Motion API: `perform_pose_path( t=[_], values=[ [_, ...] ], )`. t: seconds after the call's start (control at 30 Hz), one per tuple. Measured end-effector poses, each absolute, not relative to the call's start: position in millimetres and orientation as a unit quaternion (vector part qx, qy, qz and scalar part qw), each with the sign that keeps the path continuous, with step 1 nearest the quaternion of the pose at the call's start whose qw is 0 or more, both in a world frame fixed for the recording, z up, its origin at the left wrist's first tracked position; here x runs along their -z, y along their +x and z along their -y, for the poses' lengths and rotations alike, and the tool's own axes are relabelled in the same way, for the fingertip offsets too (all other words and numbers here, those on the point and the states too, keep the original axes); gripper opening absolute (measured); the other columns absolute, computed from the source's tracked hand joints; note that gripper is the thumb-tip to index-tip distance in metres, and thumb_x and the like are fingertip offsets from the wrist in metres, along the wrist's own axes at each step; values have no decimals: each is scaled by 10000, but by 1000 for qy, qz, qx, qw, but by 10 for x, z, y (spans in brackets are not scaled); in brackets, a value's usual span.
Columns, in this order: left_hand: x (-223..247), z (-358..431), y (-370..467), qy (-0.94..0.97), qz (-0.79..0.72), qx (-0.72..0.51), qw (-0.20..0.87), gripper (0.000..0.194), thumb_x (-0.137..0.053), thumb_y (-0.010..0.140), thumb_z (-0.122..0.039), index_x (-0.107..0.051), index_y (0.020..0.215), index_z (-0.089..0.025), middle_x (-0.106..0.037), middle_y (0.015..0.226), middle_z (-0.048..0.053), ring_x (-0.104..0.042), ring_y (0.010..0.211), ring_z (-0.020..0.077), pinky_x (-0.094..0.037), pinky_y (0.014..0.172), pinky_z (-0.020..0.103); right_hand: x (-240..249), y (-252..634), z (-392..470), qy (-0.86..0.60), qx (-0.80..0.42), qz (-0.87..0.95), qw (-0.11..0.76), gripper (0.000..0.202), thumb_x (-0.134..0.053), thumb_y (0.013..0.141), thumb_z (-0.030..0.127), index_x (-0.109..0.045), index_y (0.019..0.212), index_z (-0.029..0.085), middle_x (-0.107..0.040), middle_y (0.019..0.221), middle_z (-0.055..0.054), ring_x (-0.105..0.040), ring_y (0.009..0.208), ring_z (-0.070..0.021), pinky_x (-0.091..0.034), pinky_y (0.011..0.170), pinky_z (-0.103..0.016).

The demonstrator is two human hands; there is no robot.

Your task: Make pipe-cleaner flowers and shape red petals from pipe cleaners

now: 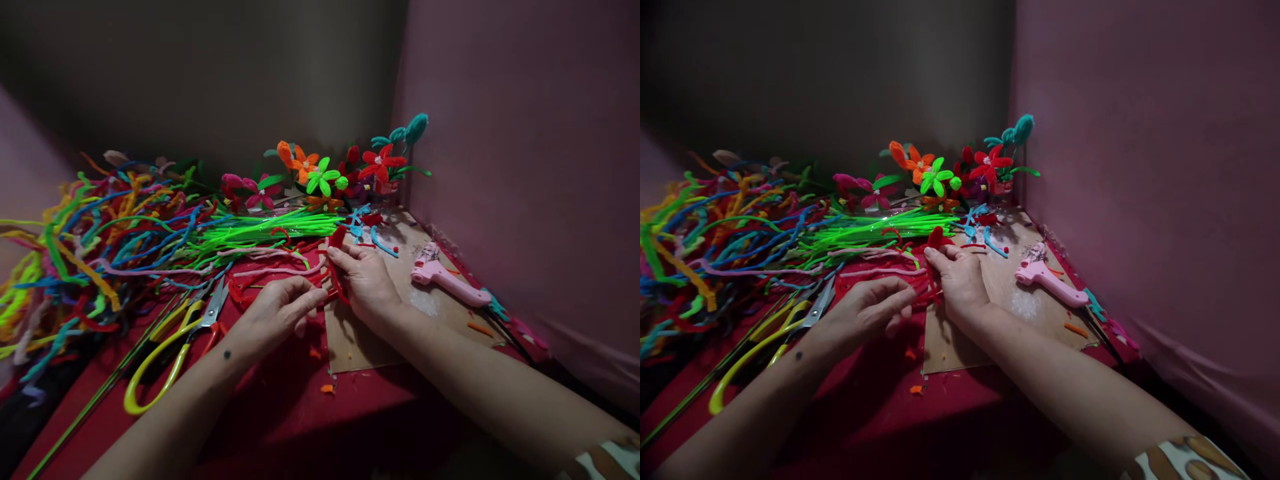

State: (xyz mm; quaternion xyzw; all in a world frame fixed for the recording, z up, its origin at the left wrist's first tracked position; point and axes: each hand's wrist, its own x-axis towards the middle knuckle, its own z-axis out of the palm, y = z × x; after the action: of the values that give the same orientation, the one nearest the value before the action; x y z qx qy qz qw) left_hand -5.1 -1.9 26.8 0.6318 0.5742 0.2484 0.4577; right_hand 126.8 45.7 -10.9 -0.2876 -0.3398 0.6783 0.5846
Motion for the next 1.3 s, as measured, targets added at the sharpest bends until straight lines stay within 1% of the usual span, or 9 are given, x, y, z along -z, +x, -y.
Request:
perform_pose_path(
  t=[0.17, 0.3, 0.4, 0.6, 0.7, 0.8, 0.9, 1.07, 1.3],
  values=[
    [-97, 25, 74, 621, -558, -250, 490, 322, -524, 765, -446, -535, 653, -144, -553, 543, -16, -477, 412, 76, -338, 411, 184, 137, 1208, -424, -289, -684, 306, 595, 160, -683, 647, 257, -598, 736, 155, -550, 597, 34, -473, 494, -72, -376, 479, -215],
    [-54, 37, 145, 604, -562, -250, 508, 273, -492, 778, -368, -491, 604, -158, -474, 447, -46, -412, 350, 67, -292, 368, 179, 149, 1188, -412, -289, -689, 296, 595, 162, -682, 648, 263, -600, 754, 172, -502, 556, 57, -413, 444, -60, -343, 450, -217],
    [-66, 52, 155, 614, -556, -248, 502, 226, -456, 782, -309, -467, 607, -167, -430, 450, -62, -356, 356, 57, -268, 370, 178, 148, 1207, -413, -289, -687, 302, 594, 144, -677, 646, 251, -593, 728, 168, -508, 564, 55, -412, 450, -60, -352, 473, -223],
    [-54, 73, 104, 787, -499, -207, 299, 159, -464, 731, -161, -449, 573, -164, -406, 534, -44, -355, 496, 74, -286, 489, 205, 141, 1238, -408, -313, -675, 342, 573, 186, -678, 623, 234, -521, 563, 154, -504, 492, 50, -427, 447, -67, -332, 476, -222],
    [-123, 65, 57, 773, -503, -206, 327, 182, -490, 758, -223, -492, 587, -160, -423, 528, -40, -368, 491, 78, -296, 486, 205, 127, 1240, -403, -324, -673, 347, 567, 224, -672, 634, 254, -495, 537, 157, -486, 467, 54, -404, 424, -64, -306, 461, -223],
    [-205, 26, 0, 679, -547, -339, 353, 196, -539, 767, -320, -532, 657, -157, -462, 570, -36, -392, 502, 76, -318, 479, 194, 120, 1239, -391, -306, -684, 344, 565, 197, -684, 623, 253, -521, 576, 153, -496, 508, 50, -411, 452, -67, -311, 479, -226],
    [-205, -27, -36, 614, -557, -443, 340, 169, -597, 739, -312, -561, 814, -165, -520, 645, -34, -394, 490, 64, -318, 457, 185, 110, 1238, -353, -284, -707, 351, 545, 184, -690, 615, 253, -540, 608, 146, -496, 537, 46, -410, 473, -65, -311, 494, -225],
    [-170, -44, -49, 595, -558, -460, 350, 139, -594, 746, -295, -585, 770, -159, -486, 558, -49, -396, 459, 63, -324, 445, 184, 64, 1249, -286, -310, -710, 398, 491, 261, -667, 629, 291, -473, 524, 152, -415, 464, 63, -311, 425, -49, -220, 440, -220],
    [-260, -22, -124, 583, -550, -432, 413, 131, -605, 735, -294, -595, 741, -163, -496, 519, -51, -422, 450, 72, -344, 460, 190, 9, 1278, -309, -306, -708, 402, 493, 178, -600, 654, 258, -505, 540, 159, -475, 486, 40, -383, 439, -69, -278, 448, -222]
  ],
)
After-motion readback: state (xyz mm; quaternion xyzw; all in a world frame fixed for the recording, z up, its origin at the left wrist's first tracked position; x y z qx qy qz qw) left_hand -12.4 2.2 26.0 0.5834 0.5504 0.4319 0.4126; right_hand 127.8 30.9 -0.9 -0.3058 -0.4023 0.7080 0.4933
